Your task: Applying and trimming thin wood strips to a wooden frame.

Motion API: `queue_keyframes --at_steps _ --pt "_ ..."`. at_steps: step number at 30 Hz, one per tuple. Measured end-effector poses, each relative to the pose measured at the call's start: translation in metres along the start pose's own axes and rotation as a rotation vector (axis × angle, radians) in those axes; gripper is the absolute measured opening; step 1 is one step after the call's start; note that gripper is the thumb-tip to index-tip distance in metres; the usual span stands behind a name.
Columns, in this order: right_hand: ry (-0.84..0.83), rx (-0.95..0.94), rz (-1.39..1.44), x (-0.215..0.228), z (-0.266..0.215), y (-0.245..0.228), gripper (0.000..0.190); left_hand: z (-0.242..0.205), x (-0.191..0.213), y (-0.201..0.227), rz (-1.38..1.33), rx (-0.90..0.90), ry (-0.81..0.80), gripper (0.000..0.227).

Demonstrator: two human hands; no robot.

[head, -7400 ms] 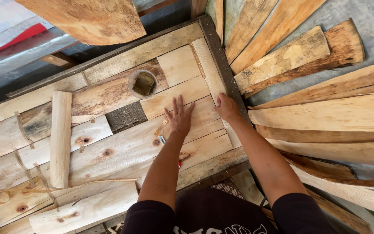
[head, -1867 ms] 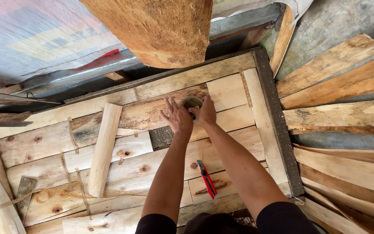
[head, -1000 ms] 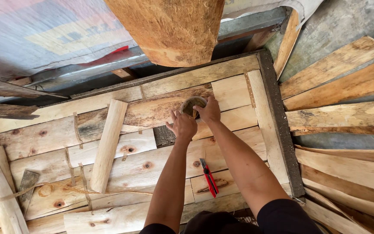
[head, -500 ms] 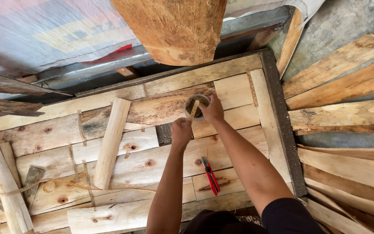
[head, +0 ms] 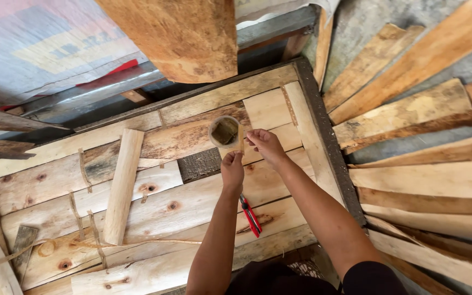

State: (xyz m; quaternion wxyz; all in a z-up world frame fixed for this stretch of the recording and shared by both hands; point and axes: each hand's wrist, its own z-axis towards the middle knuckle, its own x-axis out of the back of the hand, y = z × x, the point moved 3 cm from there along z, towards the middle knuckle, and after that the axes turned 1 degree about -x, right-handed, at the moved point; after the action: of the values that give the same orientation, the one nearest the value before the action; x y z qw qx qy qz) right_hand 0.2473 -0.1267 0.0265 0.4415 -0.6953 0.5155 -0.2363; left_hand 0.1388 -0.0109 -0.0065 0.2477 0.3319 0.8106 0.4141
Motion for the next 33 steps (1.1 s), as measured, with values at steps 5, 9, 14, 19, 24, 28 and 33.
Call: queue_keyframes --at_steps 5,9,14,19,24,28,33 --pt "0.03 -0.015 0.017 0.022 -0.022 0.007 0.022 -0.02 -0.019 -0.02 -0.018 0.054 -0.043 0.017" --pt "0.046 -0.024 0.043 0.037 -0.031 0.023 0.02 -0.03 -0.027 -0.032 0.066 -0.001 -0.073 0.018" --pt "0.083 -0.022 0.036 0.051 -0.034 0.038 0.019 -0.051 -0.04 -0.027 0.107 0.045 -0.093 0.021" --pt "0.17 0.021 0.005 0.075 -0.031 0.053 0.018 -0.035 -0.05 -0.08 0.098 0.025 -0.168 0.026" --pt "0.313 0.065 0.034 0.104 -0.036 0.046 0.014 -0.062 -0.074 -0.064 -0.012 0.258 -0.198 0.036" --pt "0.404 0.125 -0.012 0.142 -0.027 0.047 0.013 -0.07 -0.087 -0.051 0.351 -0.056 -0.184 0.043" --pt "0.565 0.254 -0.167 0.203 -0.015 0.071 0.03 -0.059 -0.116 -0.02 0.955 -0.596 -0.227 0.043"
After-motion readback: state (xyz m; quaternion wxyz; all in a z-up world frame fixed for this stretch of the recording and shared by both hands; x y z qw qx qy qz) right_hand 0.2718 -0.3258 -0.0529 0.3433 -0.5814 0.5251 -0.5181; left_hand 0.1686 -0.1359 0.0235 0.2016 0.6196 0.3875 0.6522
